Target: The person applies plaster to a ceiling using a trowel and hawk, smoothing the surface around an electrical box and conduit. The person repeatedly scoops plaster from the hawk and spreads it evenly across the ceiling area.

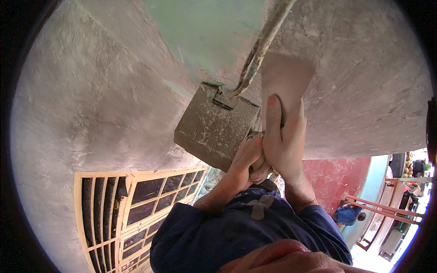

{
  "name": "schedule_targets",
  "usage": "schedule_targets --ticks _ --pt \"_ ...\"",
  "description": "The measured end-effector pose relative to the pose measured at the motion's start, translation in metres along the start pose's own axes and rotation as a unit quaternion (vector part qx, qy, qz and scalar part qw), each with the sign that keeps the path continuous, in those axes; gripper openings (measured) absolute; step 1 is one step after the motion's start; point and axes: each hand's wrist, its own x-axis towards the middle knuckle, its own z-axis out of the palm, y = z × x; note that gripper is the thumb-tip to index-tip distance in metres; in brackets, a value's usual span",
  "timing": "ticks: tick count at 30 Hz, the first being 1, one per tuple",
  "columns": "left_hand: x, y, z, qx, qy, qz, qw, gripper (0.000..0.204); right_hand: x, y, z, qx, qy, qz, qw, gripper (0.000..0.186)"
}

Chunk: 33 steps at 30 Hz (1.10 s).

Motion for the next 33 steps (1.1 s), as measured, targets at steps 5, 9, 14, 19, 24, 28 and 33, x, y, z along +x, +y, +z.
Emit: schedule_targets --ticks 5,9,14,19,24,28,33 --pt "0.006 0.002 0.007 -0.005 0.017 0.014 1.0 0.045 0.008 0.008 0.0 0.005 -0.009 -0.058 0.998 0.022" --pt "-0.003 -0.004 0.015 0.003 0.053 0.007 0.999 0.043 0.0 0.008 -0.001 0.018 -0.01 -0.022 1.0 0.023" --pt "0.0 -0.005 0.017 -0.015 0.026 0.013 0.999 0.039 -0.001 -0.001 -0.009 0.06 -0.036 0.04 0.997 0.025" --pt "-0.004 -0.003 0.017 0.003 0.053 0.009 0.999 0.042 0.001 0.009 -0.003 0.047 -0.016 -0.043 0.998 0.023" --pt "-0.006 -0.03 -0.011 0.028 0.087 -0.021 0.996 0.049 -0.024 0.035 -0.007 0.005 -0.041 0.041 0.998 0.028" --pt "-0.005 -0.06 -0.035 0.015 0.092 0.0 0.996 0.052 -0.036 0.056 -0.005 -0.032 -0.073 0.079 0.994 0.03" --pt "-0.008 -0.073 -0.049 -0.012 0.158 -0.016 0.987 0.05 -0.039 0.077 0.007 -0.033 -0.114 0.118 0.986 0.023"
